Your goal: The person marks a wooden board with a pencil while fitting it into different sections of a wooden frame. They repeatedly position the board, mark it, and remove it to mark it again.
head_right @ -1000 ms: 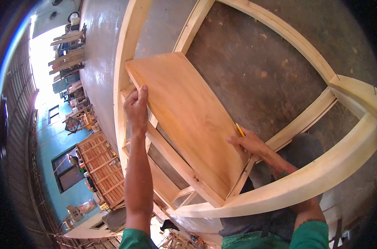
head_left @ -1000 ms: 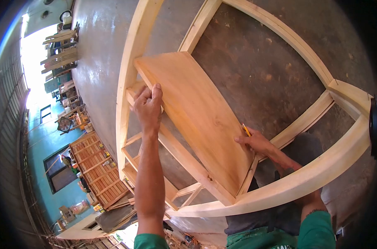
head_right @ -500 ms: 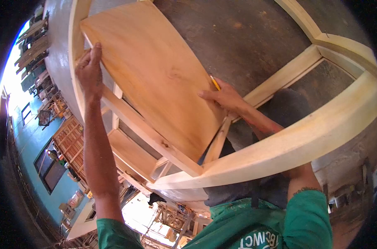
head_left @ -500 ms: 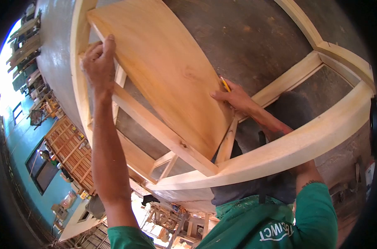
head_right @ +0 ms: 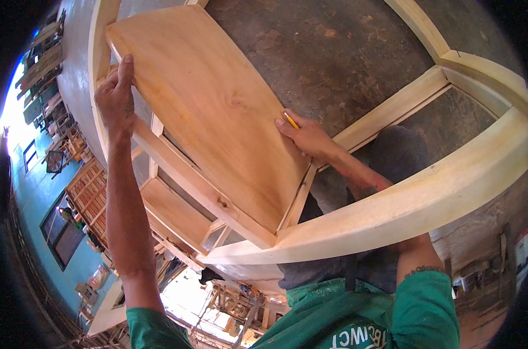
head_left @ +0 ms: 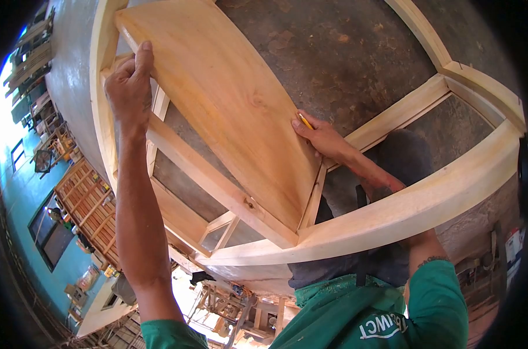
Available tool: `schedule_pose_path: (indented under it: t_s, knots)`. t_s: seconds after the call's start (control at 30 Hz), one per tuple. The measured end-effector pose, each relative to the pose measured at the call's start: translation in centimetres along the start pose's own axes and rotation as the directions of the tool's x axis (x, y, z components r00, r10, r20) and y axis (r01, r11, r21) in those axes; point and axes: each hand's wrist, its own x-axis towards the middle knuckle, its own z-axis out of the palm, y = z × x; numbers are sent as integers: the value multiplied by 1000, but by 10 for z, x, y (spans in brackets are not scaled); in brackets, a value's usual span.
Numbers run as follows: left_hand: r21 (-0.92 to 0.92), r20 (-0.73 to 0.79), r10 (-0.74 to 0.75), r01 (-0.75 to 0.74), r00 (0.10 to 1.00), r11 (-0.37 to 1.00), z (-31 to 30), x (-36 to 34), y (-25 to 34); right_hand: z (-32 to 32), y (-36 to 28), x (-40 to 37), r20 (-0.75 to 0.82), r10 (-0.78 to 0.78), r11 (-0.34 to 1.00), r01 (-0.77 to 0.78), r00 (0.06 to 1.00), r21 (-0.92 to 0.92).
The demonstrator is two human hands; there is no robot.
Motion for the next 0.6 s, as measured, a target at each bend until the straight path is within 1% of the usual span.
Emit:
schedule_pose_path:
  t_s: [0.07,0.1,0.13,0.17,0.23,0.37,0.43,0.47,0.5,0.53,0.57,0.6]
  knots:
    - [-28,-1,-4,4,1000,1000,0,1,-1,-4,-7,-3,58,53,997,-50,997,-56]
    - [-14,-5,-41,41,999,999,0,2,1,-4,-1,1,57,55,997,-52,997,-56]
    - [2,-7,-80,80,997,997,0,1,2,-1,8,7,17,-29,995,30,999,-97]
    - [2,-1,-84,84,996,996,0,2,2,1,17,11,-19,-112,984,108,994,-140]
    - [79,-21,-33,35,999,996,0,4,-1,1,18,12,-3,-98,988,96,995,-122]
    - [66,5,-10,10,1000,998,1,3,-3,1,22,16,21,-101,989,103,995,-102]
    - [43,-8,-109,109,994,993,1,5,-3,-2,18,11,46,-136,987,140,990,-77]
    - [105,6,-36,35,999,994,-2,11,-11,-1,13,11,74,-177,982,181,981,-48]
    - [94,-8,-9,9,1000,996,-3,10,-11,1,13,13,81,-214,975,218,974,-41]
    - [82,-24,24,-22,999,996,-1,7,-7,2,17,17,50,-214,975,216,976,-49]
    - [159,-35,64,-57,997,986,-2,9,-7,3,18,19,15,-210,976,211,978,-55]
    - [167,-54,92,-82,994,983,-10,22,-2,4,10,18,62,-318,947,313,946,74]
